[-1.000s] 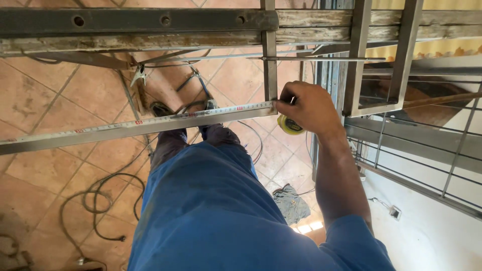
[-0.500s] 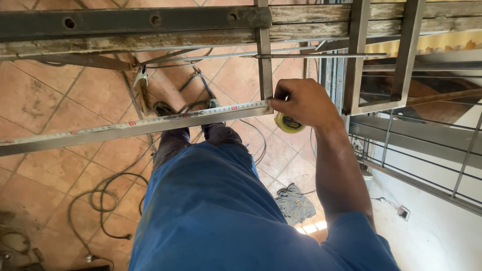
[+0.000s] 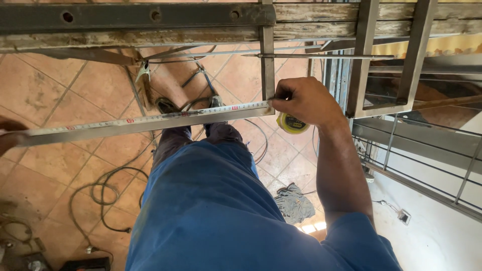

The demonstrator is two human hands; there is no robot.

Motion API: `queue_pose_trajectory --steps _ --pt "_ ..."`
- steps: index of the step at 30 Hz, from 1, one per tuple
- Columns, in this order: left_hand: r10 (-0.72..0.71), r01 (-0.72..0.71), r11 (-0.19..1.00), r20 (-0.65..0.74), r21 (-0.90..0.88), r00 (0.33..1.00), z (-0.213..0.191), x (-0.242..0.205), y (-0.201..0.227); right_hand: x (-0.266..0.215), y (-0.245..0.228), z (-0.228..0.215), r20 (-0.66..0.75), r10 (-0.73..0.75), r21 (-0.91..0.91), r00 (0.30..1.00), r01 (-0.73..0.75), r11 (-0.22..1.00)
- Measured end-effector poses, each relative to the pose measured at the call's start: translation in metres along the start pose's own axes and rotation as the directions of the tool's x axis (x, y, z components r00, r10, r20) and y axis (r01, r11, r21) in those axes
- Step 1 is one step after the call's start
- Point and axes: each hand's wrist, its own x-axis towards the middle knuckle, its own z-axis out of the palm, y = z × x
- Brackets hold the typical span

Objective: Measuring and marking metal frame components using a tape measure.

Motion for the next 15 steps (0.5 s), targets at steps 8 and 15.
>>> queue_pose_trajectory --steps 8,15 --pt "-0.041 -0.171 0.773 0.316 0.611 0.948 0.042 0.022 0.385 -0.001 -0.001 0.001 -0.030 -0.035 0.017 0.999 0.036 0.999" --pt "0.189 -0.416 0.717 0.419 0.559 0.888 0.105 0.046 0.456 -0.003 -0.002 0.000 -0.025 -0.055 0.009 0.998 0.055 0.998"
